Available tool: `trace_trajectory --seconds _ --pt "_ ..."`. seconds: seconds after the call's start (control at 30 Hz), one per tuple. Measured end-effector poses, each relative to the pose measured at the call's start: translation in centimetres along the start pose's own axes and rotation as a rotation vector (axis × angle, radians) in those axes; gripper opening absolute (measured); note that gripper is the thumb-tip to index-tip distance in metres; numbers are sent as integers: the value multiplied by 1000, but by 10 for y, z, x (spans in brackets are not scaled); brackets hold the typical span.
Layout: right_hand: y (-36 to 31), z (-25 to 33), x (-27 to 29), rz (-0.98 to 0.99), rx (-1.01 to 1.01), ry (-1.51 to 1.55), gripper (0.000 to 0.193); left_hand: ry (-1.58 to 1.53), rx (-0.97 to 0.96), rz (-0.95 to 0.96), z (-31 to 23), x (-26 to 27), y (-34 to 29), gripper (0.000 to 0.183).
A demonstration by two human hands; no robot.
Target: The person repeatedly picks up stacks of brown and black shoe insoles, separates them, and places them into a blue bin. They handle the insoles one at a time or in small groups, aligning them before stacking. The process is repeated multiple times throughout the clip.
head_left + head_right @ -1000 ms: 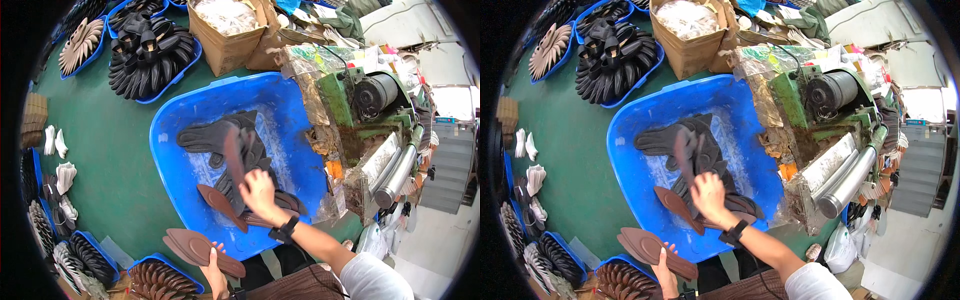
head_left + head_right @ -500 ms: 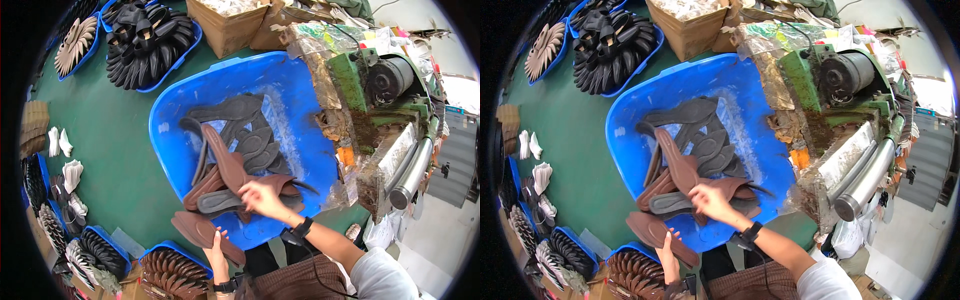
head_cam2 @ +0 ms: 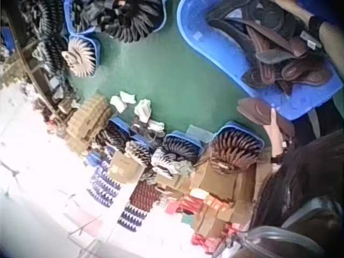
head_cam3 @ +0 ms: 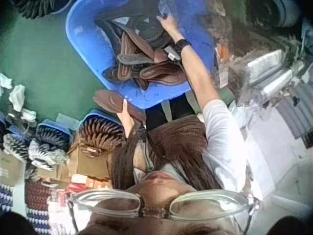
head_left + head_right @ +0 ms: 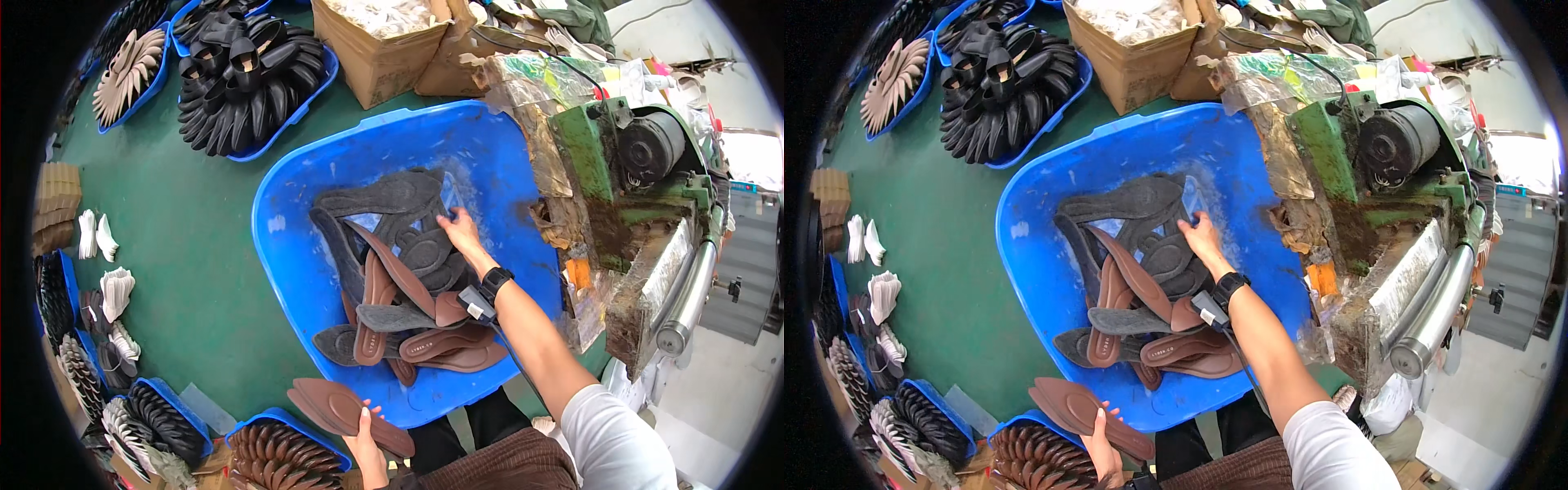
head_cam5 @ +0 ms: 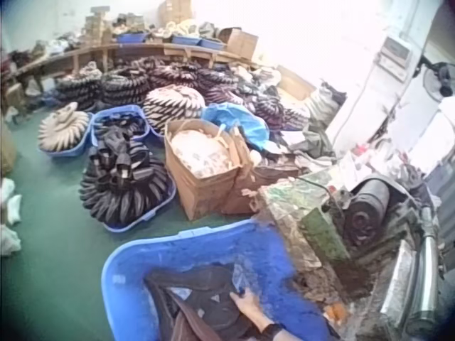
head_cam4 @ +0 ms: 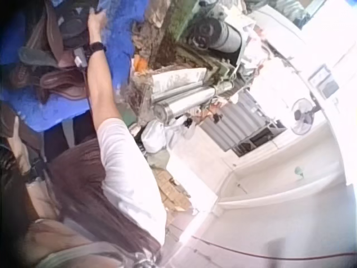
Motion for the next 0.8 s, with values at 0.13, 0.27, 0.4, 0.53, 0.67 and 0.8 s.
trace_trajectory --seconds 0.13,0.27,0.4,0.53,0.67,0.8 --pt "-32 47 31 72 100 83 24 -30 0 -11 0 6 -4 40" --pt "-102 120 94 -294 524 -24 20 -35 -14 1 -10 6 -14 40" --pt "-159 131 148 -365 700 -89 39 -29 -30 125 -28 -9 -30 40" --pt "-205 142 187 -313 822 95 44 -35 -52 275 -47 -25 -55 42" --pt "-258 177 218 -68 943 312 40 -122 30 588 -52 -37 -79 61" --pt "-309 193 248 209 1068 401 45 -244 31 727 -34 -57 -123 75"
Point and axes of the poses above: each hand's wrist, its own y-axis towards the middle knuckle, its own x-axis out of the back of the hand, z = x × y, the point moved 4 cm from there along y, towards the middle knuckle, and after that the axes turned 6 degrees about x, right-handed, at the moved point
